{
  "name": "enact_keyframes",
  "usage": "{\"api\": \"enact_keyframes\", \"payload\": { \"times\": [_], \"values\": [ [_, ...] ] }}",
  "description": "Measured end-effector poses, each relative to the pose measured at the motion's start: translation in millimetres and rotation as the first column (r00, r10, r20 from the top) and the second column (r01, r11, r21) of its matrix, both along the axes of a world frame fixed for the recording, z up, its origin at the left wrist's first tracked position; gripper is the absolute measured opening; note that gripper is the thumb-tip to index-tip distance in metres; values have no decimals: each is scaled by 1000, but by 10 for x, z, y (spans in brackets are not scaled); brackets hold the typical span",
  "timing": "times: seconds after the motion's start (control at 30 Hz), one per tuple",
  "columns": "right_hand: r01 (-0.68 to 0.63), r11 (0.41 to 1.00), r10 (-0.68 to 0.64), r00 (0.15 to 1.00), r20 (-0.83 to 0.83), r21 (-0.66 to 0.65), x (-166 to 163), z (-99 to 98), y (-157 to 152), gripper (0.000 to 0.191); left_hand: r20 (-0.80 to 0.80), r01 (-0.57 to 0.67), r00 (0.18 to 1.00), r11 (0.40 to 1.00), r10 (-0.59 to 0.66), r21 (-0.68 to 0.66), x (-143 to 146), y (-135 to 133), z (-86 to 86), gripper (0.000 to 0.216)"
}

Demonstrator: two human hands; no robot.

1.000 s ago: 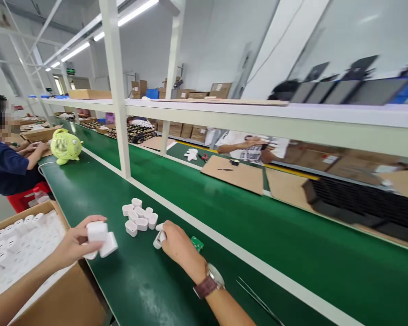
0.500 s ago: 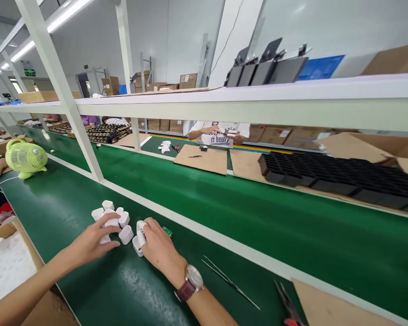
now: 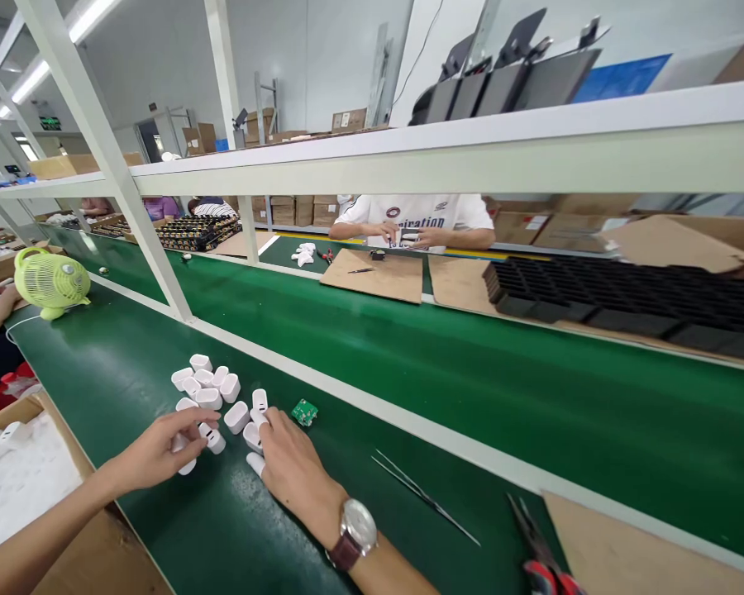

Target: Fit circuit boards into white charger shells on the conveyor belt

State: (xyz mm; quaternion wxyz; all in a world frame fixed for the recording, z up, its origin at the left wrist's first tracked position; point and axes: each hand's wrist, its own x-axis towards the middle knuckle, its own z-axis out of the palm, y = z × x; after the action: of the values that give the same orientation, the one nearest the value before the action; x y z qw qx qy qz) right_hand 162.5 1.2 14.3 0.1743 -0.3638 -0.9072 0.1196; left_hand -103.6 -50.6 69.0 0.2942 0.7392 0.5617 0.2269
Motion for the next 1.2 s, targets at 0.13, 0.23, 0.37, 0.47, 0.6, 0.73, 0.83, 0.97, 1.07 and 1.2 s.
{"api": "enact_keyframes", "payload": {
  "times": [0.13,0.23,0.37,0.47,0.6,0.73,0.83,0.97,1.07,1.2],
  "values": [
    [31,999,-29,991,-133,15,20,-87,-12,62,-118,-38,991,985,59,170,-142,-163,10,37],
    [22,999,-27,986,-162,-28,-79,-202,86,90,-266,45,963,955,37,293,-199,-254,-64,35],
    [-13,989,-16,981,-192,-146,-341,-275,284,90,-367,25,918,904,148,426,-307,-235,-175,35],
    [-15,989,-14,981,-191,-148,-507,-213,344,68,-401,-104,847,849,348,517,-480,-109,-223,34],
    [-100,993,109,973,-203,56,-637,-112,266,60,-420,-149,748,747,514,648,-687,154,-332,28],
    [-190,953,231,960,-157,236,-805,-131,159,42,-383,-138,763,711,520,690,-721,392,-488,29],
    [-171,934,236,955,-181,313,-900,-152,86,19,-320,-141,798,674,511,726,-703,387,-513,32],
    [-194,912,296,921,-254,361,-904,-115,18,17,-203,-122,911,707,358,697,-696,136,-447,29],
    [-172,932,264,925,-273,318,-868,-110,18,14,-284,122,957,819,52,560,-615,-74,-456,35],
    [-140,949,224,929,-293,282,-775,-144,51,18,-337,171,941,805,38,568,-467,-244,-579,44]
  ]
}}
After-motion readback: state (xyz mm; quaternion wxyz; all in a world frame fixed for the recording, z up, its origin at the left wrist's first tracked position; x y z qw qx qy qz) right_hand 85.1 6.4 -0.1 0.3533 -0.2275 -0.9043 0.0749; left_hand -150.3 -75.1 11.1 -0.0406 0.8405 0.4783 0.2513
